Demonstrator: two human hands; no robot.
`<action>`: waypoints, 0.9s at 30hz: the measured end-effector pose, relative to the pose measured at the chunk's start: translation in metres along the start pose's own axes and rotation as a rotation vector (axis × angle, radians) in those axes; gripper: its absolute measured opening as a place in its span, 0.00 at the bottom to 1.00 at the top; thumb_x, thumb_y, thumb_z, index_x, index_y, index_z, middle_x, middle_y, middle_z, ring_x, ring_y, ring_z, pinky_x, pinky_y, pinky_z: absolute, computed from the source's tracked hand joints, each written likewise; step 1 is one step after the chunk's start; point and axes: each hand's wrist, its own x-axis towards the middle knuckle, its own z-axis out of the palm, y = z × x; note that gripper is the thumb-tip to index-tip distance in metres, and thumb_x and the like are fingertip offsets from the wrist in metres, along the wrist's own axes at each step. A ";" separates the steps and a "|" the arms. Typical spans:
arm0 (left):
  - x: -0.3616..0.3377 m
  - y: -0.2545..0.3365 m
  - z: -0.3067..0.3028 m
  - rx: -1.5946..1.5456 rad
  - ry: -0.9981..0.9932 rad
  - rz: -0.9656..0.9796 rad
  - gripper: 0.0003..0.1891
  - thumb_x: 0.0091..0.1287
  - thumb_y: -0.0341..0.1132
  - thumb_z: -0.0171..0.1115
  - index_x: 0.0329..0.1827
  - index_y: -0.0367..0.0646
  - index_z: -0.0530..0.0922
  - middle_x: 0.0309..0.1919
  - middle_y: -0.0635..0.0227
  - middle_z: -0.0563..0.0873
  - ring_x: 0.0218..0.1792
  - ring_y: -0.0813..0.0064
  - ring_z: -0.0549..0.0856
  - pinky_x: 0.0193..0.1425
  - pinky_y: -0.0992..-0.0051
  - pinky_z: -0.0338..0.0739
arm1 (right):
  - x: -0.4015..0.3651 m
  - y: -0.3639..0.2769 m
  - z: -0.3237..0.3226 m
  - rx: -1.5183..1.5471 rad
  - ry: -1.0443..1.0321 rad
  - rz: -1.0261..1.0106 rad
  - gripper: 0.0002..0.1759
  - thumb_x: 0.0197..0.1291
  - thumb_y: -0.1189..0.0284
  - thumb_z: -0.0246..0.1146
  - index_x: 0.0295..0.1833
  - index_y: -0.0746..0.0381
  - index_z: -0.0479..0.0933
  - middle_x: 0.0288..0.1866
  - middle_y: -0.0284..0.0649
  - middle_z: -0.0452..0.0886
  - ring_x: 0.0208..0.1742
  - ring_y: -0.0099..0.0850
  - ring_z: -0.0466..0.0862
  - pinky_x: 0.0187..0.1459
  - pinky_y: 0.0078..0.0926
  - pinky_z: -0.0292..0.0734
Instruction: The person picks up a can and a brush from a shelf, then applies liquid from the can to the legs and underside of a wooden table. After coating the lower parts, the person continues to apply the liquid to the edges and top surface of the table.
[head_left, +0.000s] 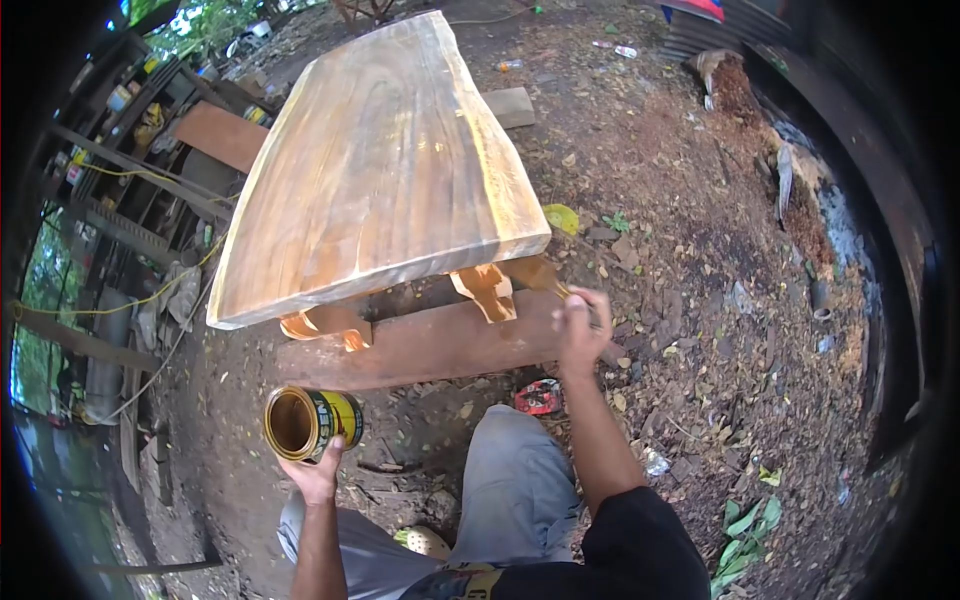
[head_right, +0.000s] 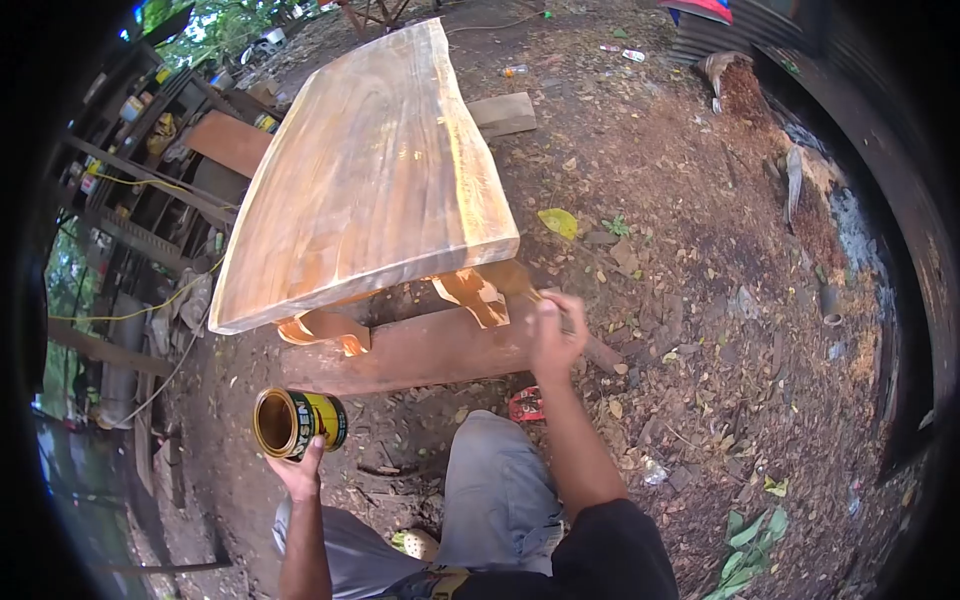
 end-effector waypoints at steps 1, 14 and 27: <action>-0.001 0.002 -0.002 0.004 -0.012 -0.015 0.48 0.53 0.31 0.85 0.76 0.34 0.63 0.66 0.56 0.78 0.64 0.66 0.81 0.72 0.64 0.75 | -0.001 0.000 -0.013 0.004 0.019 0.015 0.07 0.72 0.73 0.62 0.50 0.64 0.81 0.36 0.36 0.82 0.28 0.21 0.81 0.27 0.19 0.76; 0.036 0.086 -0.022 -0.010 -0.264 0.043 0.54 0.47 0.36 0.87 0.74 0.31 0.59 0.64 0.52 0.80 0.65 0.63 0.81 0.72 0.61 0.75 | -0.009 -0.078 -0.078 -0.282 0.100 0.208 0.06 0.72 0.72 0.62 0.49 0.63 0.79 0.27 0.35 0.79 0.22 0.21 0.75 0.22 0.19 0.65; 0.067 0.331 -0.065 -0.031 -0.337 -0.074 0.59 0.43 0.40 0.90 0.76 0.33 0.61 0.61 0.54 0.84 0.64 0.62 0.84 0.72 0.63 0.76 | -0.088 -0.289 0.023 -0.430 -0.101 0.729 0.12 0.71 0.71 0.61 0.56 0.63 0.76 0.31 0.37 0.80 0.25 0.25 0.78 0.27 0.25 0.74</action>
